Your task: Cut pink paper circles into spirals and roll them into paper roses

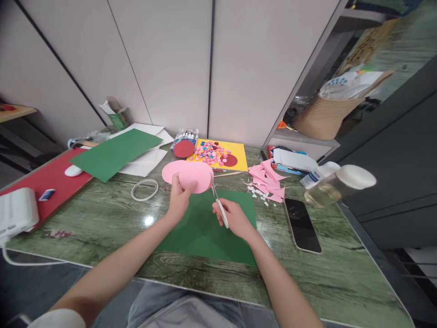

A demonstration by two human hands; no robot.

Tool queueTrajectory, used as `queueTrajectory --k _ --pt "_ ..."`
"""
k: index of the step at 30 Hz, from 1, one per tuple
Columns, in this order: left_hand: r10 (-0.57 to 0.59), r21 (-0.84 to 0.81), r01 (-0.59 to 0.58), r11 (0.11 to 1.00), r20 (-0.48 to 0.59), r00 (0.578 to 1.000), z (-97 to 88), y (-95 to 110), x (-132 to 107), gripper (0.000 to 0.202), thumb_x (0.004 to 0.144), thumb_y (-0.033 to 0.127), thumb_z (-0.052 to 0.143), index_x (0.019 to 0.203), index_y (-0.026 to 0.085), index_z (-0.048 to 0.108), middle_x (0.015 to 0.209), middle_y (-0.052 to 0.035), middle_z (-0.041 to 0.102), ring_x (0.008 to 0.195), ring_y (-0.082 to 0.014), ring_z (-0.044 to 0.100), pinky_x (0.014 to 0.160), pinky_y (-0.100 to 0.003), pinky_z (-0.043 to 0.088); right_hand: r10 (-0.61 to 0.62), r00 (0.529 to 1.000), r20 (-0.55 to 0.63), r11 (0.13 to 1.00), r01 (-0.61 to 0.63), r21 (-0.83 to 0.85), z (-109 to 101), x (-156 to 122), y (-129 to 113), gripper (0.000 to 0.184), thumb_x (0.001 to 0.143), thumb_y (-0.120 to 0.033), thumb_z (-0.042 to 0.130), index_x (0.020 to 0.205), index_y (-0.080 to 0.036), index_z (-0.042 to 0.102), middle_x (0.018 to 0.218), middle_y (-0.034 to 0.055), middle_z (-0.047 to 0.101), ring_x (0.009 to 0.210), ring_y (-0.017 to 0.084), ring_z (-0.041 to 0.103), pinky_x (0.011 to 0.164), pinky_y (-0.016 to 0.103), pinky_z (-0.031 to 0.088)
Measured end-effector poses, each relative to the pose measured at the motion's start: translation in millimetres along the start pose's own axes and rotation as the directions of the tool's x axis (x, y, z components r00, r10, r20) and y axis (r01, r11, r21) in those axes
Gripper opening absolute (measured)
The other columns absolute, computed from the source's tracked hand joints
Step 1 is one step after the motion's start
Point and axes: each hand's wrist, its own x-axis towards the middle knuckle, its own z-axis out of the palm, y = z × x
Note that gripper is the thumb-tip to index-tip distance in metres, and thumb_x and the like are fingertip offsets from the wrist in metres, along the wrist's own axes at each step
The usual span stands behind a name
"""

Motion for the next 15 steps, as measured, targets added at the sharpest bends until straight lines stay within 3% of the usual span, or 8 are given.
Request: queueTrajectory --k 11,15 --pt "0.03 0.095 -0.036 0.995 0.063 0.998 -2.1 -1.3 -1.4 0.037 0.074 0.029 0.056 0.107 0.02 0.041 0.105 -0.0048 0.051 0.098 -0.0196 0.05 0.085 -0.032 0.041 -0.021 1.0 0.003 0.999 0.021 0.025 -2.8 0.7 4.5 0.037 0.086 -0.05 0.041 0.075 -0.017 0.051 0.057 -0.0038 0.046 0.047 0.009 0.049 0.045 0.021 0.034" --pt "0.025 0.099 -0.029 0.995 0.036 0.999 -2.4 -1.1 -0.8 0.04 0.073 0.027 0.057 0.108 0.02 0.041 0.106 -0.0053 0.051 0.098 -0.0199 0.05 0.084 -0.032 0.042 -0.02 1.0 0.002 1.0 0.02 0.021 -3.2 0.5 4.7 0.037 0.086 -0.05 0.041 0.074 -0.017 0.051 0.057 -0.0038 0.046 0.046 0.008 0.048 0.044 0.021 0.034"
